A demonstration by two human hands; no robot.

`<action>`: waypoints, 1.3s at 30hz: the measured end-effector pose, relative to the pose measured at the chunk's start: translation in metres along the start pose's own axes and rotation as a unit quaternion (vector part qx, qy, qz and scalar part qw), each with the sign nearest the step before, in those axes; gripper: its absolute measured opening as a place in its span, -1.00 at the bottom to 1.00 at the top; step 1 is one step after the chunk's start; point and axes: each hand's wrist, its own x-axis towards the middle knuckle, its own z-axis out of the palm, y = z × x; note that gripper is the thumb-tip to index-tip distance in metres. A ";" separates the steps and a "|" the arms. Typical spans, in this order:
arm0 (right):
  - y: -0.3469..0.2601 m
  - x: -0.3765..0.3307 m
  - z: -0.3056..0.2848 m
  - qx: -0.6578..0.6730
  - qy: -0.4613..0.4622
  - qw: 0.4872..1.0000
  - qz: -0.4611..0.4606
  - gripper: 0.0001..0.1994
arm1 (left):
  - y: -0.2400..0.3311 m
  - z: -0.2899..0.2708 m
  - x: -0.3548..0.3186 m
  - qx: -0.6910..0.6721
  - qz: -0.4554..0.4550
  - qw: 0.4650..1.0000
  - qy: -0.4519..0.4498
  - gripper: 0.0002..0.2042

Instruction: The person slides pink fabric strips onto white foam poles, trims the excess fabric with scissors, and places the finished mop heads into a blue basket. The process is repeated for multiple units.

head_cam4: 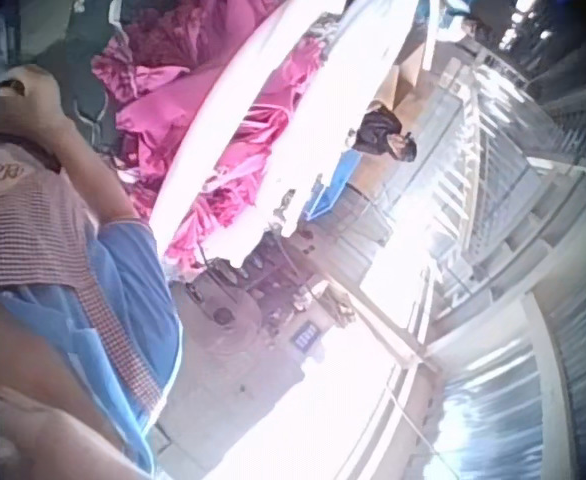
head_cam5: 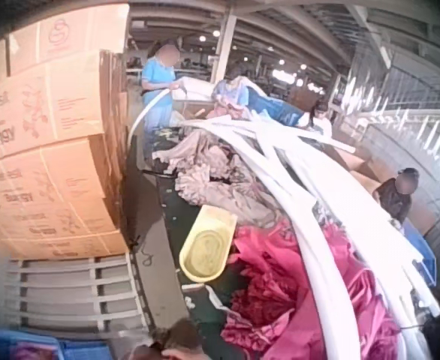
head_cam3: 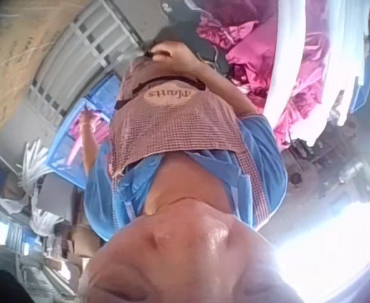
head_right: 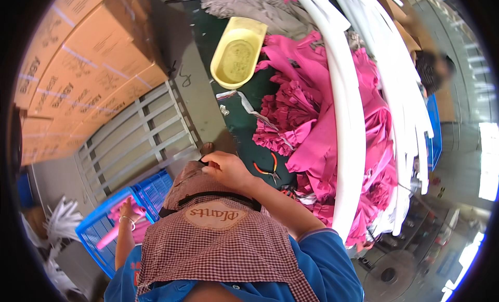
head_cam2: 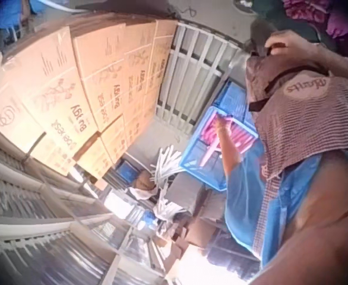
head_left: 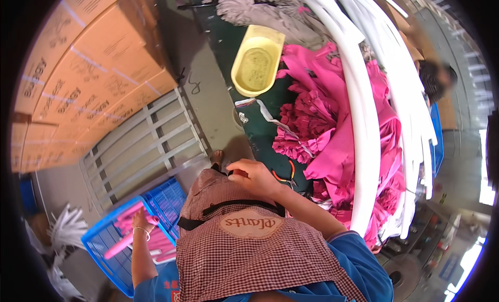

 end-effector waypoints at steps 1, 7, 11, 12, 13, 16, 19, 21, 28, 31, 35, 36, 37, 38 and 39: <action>0.000 -0.005 -0.001 0.000 0.023 0.999 0.024 -0.74 | 0.008 -0.002 0.025 -0.063 0.037 0.997 0.000 -0.29; 0.001 -0.045 -0.003 -0.036 0.104 0.988 0.111 -0.75 | 0.221 -0.110 0.092 -0.104 0.392 0.909 0.093 -0.67; -0.003 -0.066 -0.005 -0.103 0.166 0.973 0.122 -0.76 | 0.400 -0.170 0.019 -0.254 0.639 0.722 0.073 -0.91; -0.008 -0.072 -0.008 -0.098 0.184 0.966 0.152 -0.77 | 0.431 -0.180 -0.018 -0.261 0.661 0.703 0.009 -0.91; -0.010 -0.078 -0.009 -0.090 0.200 0.959 0.180 -0.77 | 0.457 -0.175 -0.043 -0.239 0.680 0.692 -0.040 -0.85; -0.010 -0.099 -0.010 -0.087 0.275 0.938 0.193 -0.75 | 0.508 -0.139 -0.086 -0.052 0.694 0.713 -0.087 -0.68; -0.015 -0.123 -0.009 -0.078 0.339 0.909 0.229 -0.74 | 0.542 -0.081 -0.083 -0.165 0.622 0.745 -0.177 -0.71; -0.018 -0.140 -0.007 -0.075 0.376 0.887 0.257 -0.75 | 0.545 -0.066 -0.076 -0.215 0.632 0.716 -0.204 -0.76; -0.040 -0.151 -0.032 -0.086 0.580 0.784 0.202 -0.80 | 0.495 -0.132 -0.076 -0.348 0.516 0.605 -0.497 -0.79; -0.057 -0.126 -0.048 -0.106 0.575 0.799 0.140 -0.74 | 0.476 -0.155 -0.080 -0.389 0.538 0.585 -0.466 -0.87; -0.051 -0.101 -0.055 -0.222 0.531 0.814 0.081 -0.69 | 0.456 -0.173 -0.082 -0.409 0.550 0.587 -0.431 -0.89; -0.050 -0.096 -0.053 -0.213 0.531 0.815 0.091 -0.69 | 0.448 -0.180 -0.083 -0.420 0.553 0.581 -0.425 -0.89; -0.048 -0.092 -0.053 -0.207 0.532 0.815 0.101 -0.69 | 0.443 -0.187 -0.088 -0.431 0.557 0.572 -0.420 -0.88; -0.045 -0.089 -0.051 -0.168 0.539 0.819 0.101 -0.74 | 0.435 -0.195 -0.099 -0.478 0.482 0.588 -0.439 -0.83; -0.047 -0.087 -0.053 -0.149 0.532 0.828 0.096 -0.75 | 0.429 -0.198 -0.098 -0.470 0.490 0.589 -0.437 -0.82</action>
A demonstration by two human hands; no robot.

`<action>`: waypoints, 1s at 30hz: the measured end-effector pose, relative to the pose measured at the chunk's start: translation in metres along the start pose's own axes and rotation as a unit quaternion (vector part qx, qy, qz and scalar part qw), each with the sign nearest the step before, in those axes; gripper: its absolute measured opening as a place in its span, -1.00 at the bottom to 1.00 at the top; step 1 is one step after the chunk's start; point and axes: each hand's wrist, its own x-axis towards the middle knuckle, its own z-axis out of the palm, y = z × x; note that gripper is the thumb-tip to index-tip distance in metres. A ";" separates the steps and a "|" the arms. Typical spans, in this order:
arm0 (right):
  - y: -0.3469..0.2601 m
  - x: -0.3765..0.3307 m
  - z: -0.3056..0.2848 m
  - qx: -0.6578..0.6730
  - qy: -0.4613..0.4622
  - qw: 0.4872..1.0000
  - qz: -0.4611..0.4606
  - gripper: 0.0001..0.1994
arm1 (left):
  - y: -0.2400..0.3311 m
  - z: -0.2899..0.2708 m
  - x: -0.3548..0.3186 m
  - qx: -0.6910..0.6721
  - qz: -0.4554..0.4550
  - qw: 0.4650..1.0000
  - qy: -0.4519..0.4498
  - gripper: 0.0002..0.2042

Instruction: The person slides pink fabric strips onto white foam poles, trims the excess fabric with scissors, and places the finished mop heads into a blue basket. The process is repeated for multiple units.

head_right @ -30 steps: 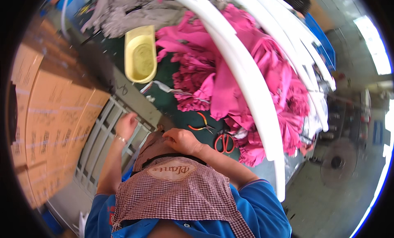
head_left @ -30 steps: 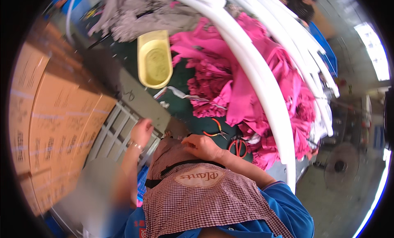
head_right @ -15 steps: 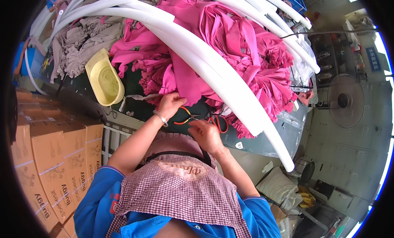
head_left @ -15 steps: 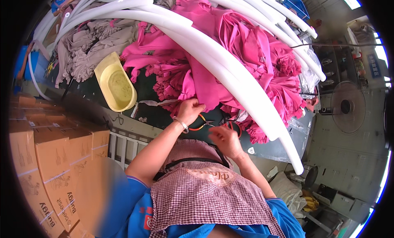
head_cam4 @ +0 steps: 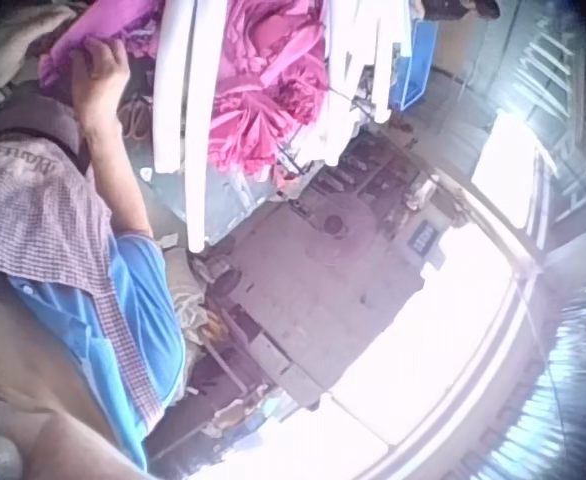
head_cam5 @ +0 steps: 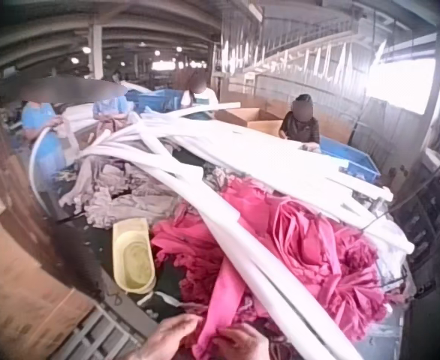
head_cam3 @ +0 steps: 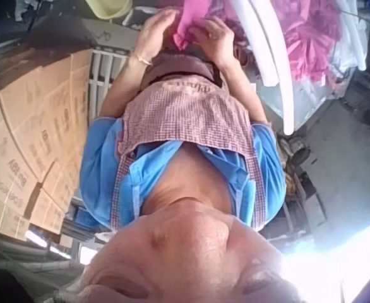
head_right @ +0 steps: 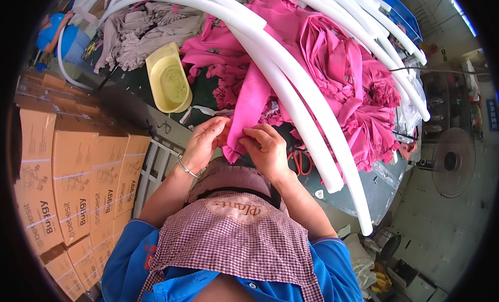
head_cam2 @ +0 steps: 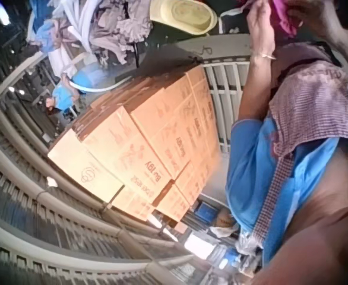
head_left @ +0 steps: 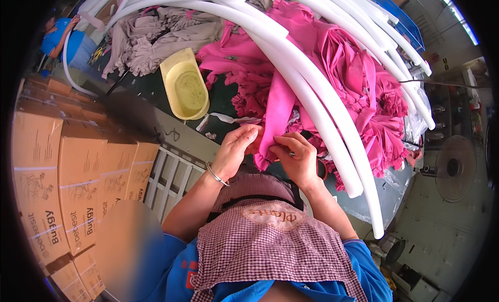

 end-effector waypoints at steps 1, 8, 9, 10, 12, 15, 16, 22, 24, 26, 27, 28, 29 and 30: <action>-0.004 0.004 -0.001 0.019 -0.011 1.000 0.005 -0.77 | 0.003 -0.004 -0.005 0.010 0.001 1.000 -0.006 -0.81; -0.008 0.017 0.000 0.048 -0.084 0.995 0.015 -0.92 | -0.002 -0.005 -0.009 0.062 0.030 0.997 0.029 -0.84; -0.009 0.017 0.001 0.051 -0.086 0.995 0.016 -0.92 | -0.007 -0.002 -0.008 0.074 0.056 0.995 0.044 -0.84; -0.005 0.018 0.004 0.054 -0.084 0.995 0.014 -0.92 | -0.009 0.001 -0.005 0.090 0.086 0.991 0.057 -0.84; 0.004 0.015 0.008 0.092 -0.083 0.992 0.034 -0.93 | -0.011 0.007 -0.008 0.143 0.121 0.979 0.081 -0.84; 0.003 0.018 0.005 0.094 -0.099 0.989 0.053 -0.92 | -0.013 0.013 -0.006 0.254 0.198 0.940 0.112 -0.84; 0.004 0.020 0.004 0.087 -0.103 0.990 0.044 -0.92 | -0.013 0.013 -0.005 0.282 0.225 0.926 0.111 -0.84; 0.008 0.028 0.008 0.046 -0.082 0.995 0.015 -0.94 | -0.010 0.014 0.006 0.374 0.285 0.866 0.170 -0.89; 0.016 0.026 0.009 0.179 -0.036 0.979 0.087 -0.98 | -0.015 0.009 0.011 0.312 0.282 0.888 0.184 -0.93; 0.017 0.029 0.005 0.312 -0.023 0.934 0.171 -0.96 | -0.018 0.002 0.014 0.228 0.261 0.918 0.193 -0.93; 0.017 0.031 0.003 0.341 -0.033 0.921 0.184 -0.95 | -0.023 0.001 0.016 0.183 0.222 0.940 0.183 -0.94; 0.015 0.034 0.000 0.370 -0.044 0.907 0.195 -0.95 | -0.024 -0.002 0.021 0.233 0.277 0.917 0.167 -0.92; 0.013 0.035 -0.002 0.397 -0.057 0.891 0.211 -0.94 | -0.025 0.000 0.019 0.146 0.215 0.954 0.149 -0.91; 0.014 0.037 -0.004 0.422 -0.068 0.876 0.226 -0.94 | -0.014 0.011 0.015 0.059 0.151 0.979 0.125 -0.89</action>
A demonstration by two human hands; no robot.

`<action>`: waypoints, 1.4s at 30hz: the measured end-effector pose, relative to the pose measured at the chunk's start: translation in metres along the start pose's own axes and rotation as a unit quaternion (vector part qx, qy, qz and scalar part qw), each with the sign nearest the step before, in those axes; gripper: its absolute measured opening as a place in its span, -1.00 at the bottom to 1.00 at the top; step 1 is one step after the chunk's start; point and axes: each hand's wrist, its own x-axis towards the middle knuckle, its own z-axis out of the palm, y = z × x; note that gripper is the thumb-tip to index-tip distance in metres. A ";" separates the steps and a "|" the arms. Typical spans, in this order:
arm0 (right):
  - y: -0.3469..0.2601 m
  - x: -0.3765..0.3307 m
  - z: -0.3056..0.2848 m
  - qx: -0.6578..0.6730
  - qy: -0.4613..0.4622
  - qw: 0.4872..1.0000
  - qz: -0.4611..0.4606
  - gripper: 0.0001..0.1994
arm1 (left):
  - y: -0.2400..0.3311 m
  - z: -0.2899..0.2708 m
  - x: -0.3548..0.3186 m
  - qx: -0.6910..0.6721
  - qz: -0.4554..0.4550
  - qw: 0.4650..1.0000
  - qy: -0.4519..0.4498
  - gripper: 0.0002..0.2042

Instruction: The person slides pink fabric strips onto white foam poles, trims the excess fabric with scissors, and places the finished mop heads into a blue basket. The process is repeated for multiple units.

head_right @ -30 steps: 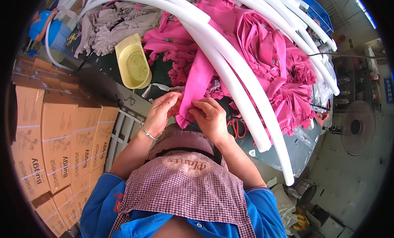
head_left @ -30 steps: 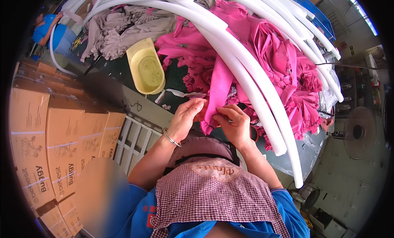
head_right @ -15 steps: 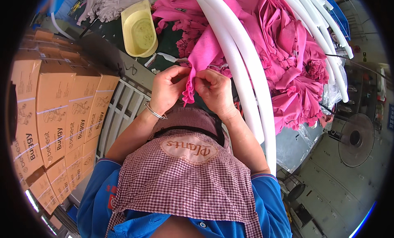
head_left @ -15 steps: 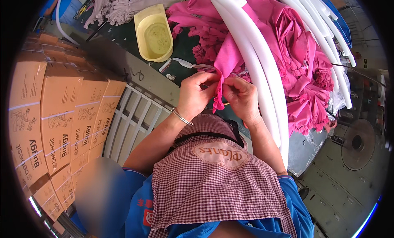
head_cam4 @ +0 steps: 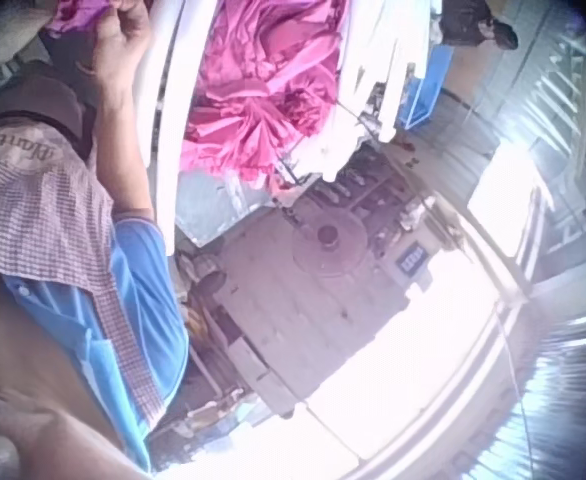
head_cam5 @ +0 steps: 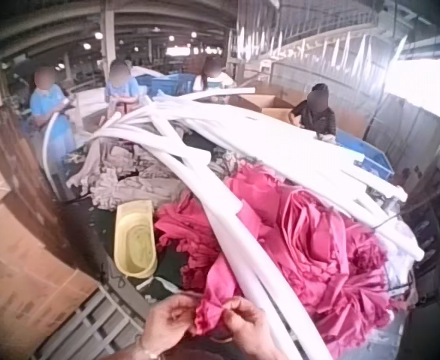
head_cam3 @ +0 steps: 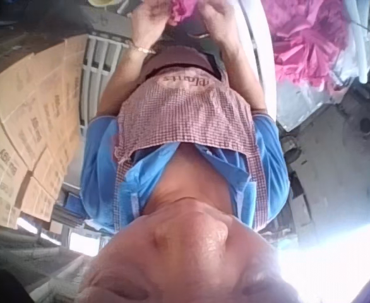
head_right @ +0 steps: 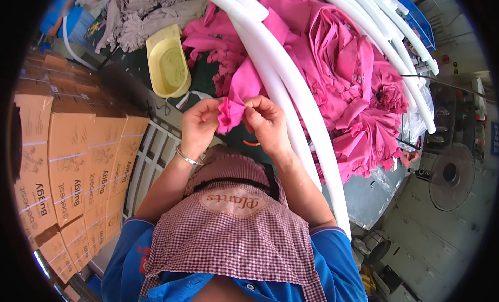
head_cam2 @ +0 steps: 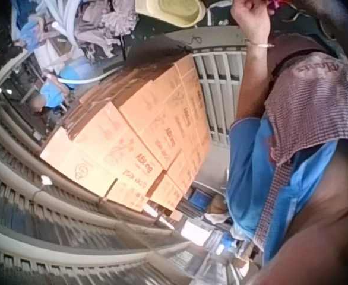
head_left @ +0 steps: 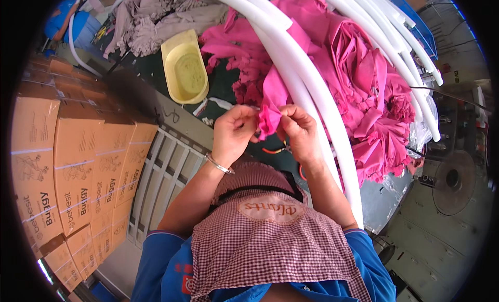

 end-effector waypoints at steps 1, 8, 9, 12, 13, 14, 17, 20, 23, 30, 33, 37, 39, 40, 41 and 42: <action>0.000 0.002 -0.004 -0.011 -0.008 1.000 0.007 -0.94 | 0.012 0.003 0.002 -0.013 -0.064 0.997 -0.030 -0.84; 0.005 0.004 -0.013 0.065 0.006 0.997 0.045 -0.95 | -0.004 0.010 0.010 0.026 -0.009 1.000 -0.010 -0.94; 0.003 0.005 -0.013 0.137 0.015 0.987 0.087 -0.94 | -0.011 0.011 0.012 0.030 0.023 0.999 -0.002 -0.95; -0.003 0.011 -0.014 0.155 -0.027 0.978 0.134 -0.95 | -0.017 0.017 0.016 0.087 0.084 0.992 0.022 -0.90; -0.005 0.013 -0.013 0.101 -0.049 0.989 0.093 -0.93 | -0.014 0.020 0.018 0.070 0.093 0.993 0.027 -0.89; -0.006 0.015 -0.011 0.079 -0.054 0.993 0.067 -0.91 | -0.012 0.023 0.020 0.052 0.101 0.993 0.031 -0.88; -0.009 0.021 -0.012 0.074 -0.037 0.996 0.016 -0.85 | 0.002 0.027 0.026 -0.027 0.030 0.999 0.034 -0.83; -0.013 0.025 -0.018 0.075 -0.050 0.996 -0.004 -0.87 | 0.016 0.022 0.032 -0.236 -0.108 0.965 -0.037 -0.75; -0.017 0.029 -0.017 0.010 -0.029 0.998 -0.052 -0.93 | 0.043 0.033 0.030 -0.274 -0.164 0.943 -0.097 -0.78; -0.022 0.029 -0.013 -0.092 0.046 0.992 -0.074 -0.91 | 0.031 0.035 0.044 -0.063 -0.081 0.989 -0.110 -0.80; -0.014 0.023 -0.011 -0.303 0.117 0.930 -0.175 -0.92 | 0.016 0.036 0.043 0.065 -0.027 0.997 -0.040 -0.81; -0.021 0.024 -0.006 -0.370 0.106 0.852 -0.354 -0.84 | 0.015 0.049 0.041 0.247 0.115 0.962 0.026 -0.79; -0.021 0.025 -0.005 -0.352 0.101 0.862 -0.351 -0.81 | 0.010 0.051 0.043 0.277 0.184 0.942 0.050 -0.80; -0.020 0.023 -0.005 -0.361 0.095 0.857 -0.354 -0.81 | 0.005 0.051 0.043 0.273 0.187 0.942 0.061 -0.80; -0.018 0.020 -0.005 -0.370 0.089 0.853 -0.357 -0.81 | 0.000 0.052 0.044 0.268 0.190 0.942 0.072 -0.80; -0.016 0.018 -0.005 -0.378 0.084 0.849 -0.361 -0.80 | -0.001 0.054 0.044 0.265 0.194 0.941 0.082 -0.80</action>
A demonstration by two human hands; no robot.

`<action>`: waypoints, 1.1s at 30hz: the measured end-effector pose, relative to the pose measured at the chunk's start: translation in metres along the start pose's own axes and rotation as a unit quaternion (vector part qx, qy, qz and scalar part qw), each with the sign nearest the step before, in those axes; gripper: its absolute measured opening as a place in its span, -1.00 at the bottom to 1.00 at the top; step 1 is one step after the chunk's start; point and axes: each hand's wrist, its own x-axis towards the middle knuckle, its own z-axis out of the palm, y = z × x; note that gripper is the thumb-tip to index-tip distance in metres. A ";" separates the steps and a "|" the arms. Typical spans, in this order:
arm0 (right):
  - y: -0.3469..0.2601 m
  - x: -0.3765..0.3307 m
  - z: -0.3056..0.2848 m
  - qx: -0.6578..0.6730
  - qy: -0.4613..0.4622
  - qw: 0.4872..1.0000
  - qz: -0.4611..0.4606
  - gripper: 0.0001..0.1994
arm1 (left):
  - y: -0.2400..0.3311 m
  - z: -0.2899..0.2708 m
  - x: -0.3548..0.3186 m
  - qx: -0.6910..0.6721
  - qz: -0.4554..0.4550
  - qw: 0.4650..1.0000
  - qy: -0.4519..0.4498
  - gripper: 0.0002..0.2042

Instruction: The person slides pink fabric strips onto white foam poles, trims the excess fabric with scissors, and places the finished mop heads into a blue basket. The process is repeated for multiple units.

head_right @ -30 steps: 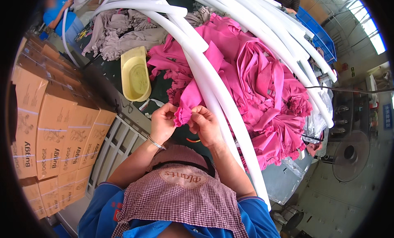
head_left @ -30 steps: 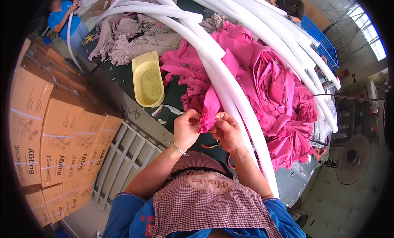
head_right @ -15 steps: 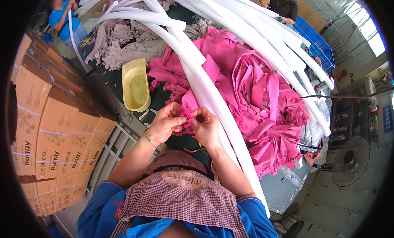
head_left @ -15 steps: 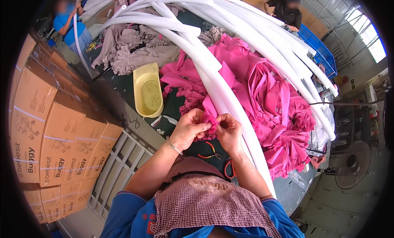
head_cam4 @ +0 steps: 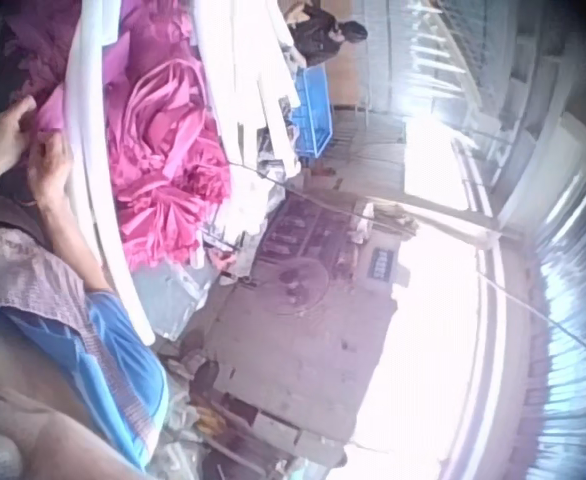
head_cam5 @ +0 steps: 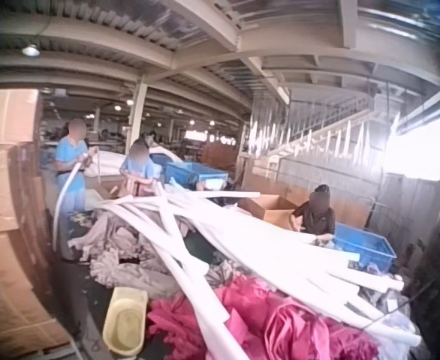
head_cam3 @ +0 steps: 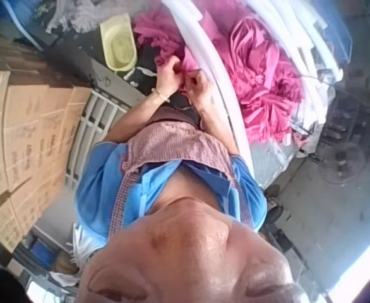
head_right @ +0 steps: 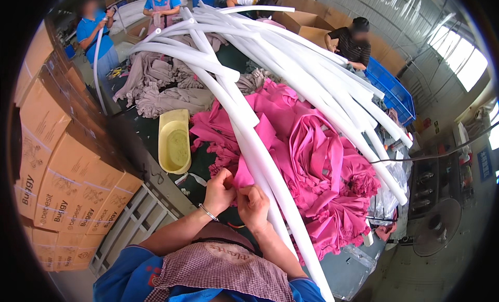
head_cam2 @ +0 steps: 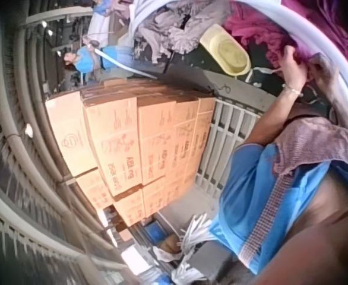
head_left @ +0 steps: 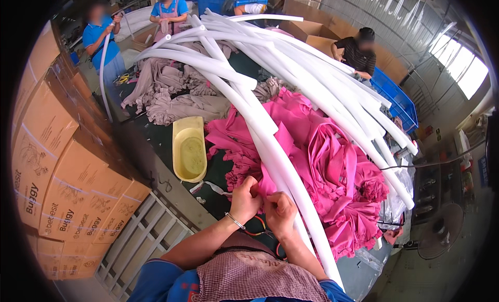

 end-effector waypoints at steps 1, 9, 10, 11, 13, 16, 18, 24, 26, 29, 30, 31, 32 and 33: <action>0.002 -0.002 0.002 -0.009 0.001 1.000 -0.023 -0.80 | 0.000 -0.001 0.000 0.013 -0.023 1.000 -0.012 -0.80; 0.018 -0.008 0.001 0.178 0.067 0.975 0.117 -0.84 | -0.012 0.010 0.018 -0.007 0.144 0.988 -0.050 -0.82; 0.014 -0.007 -0.006 0.237 0.071 0.953 0.176 -0.85 | -0.013 0.004 0.018 -0.003 0.135 0.985 -0.104 -0.82; 0.023 -0.010 -0.012 0.246 0.074 0.946 0.200 -0.86 | -0.012 0.002 0.014 -0.053 0.070 0.984 -0.157 -0.81; 0.019 -0.008 -0.012 0.221 0.098 0.949 0.201 -0.83 | 0.006 -0.012 0.013 -0.170 -0.148 0.936 -0.269 -0.75; 0.015 -0.010 -0.017 0.213 0.015 0.947 0.241 -0.85 | -0.004 -0.011 0.010 -0.224 -0.192 0.924 -0.242 -0.88; 0.013 -0.013 -0.017 0.189 0.000 0.941 0.282 -0.85 | -0.008 -0.010 0.007 -0.140 -0.128 0.961 -0.202 -0.91; 0.017 -0.015 -0.012 0.158 0.013 0.930 0.330 -0.92 | 0.002 -0.003 -0.004 -0.038 0.075 0.990 -0.111 -0.81; 0.011 -0.012 -0.009 0.097 0.011 0.946 0.310 -0.88 | 0.010 -0.009 -0.004 -0.030 0.161 0.975 -0.149 -0.80; 0.028 -0.014 0.002 -0.092 0.023 0.979 0.180 -0.82 | 0.012 -0.012 0.000 -0.008 0.219 0.959 -0.182 -0.80; 0.027 -0.006 0.003 -0.128 0.020 0.974 0.184 -0.82 | 0.008 -0.013 0.006 0.002 0.228 0.955 -0.188 -0.80; 0.020 0.002 0.005 -0.118 0.030 0.978 0.172 -0.84 | 0.002 -0.014 0.008 -0.003 0.225 0.959 -0.173 -0.80; 0.032 -0.002 0.012 -0.085 0.056 0.980 0.169 -0.88 | -0.002 -0.016 0.007 0.005 0.220 0.964 -0.150 -0.81; 0.033 -0.002 0.011 -0.110 0.043 0.982 0.145 -0.88 | -0.007 -0.017 0.007 0.047 0.197 0.973 -0.114 -0.82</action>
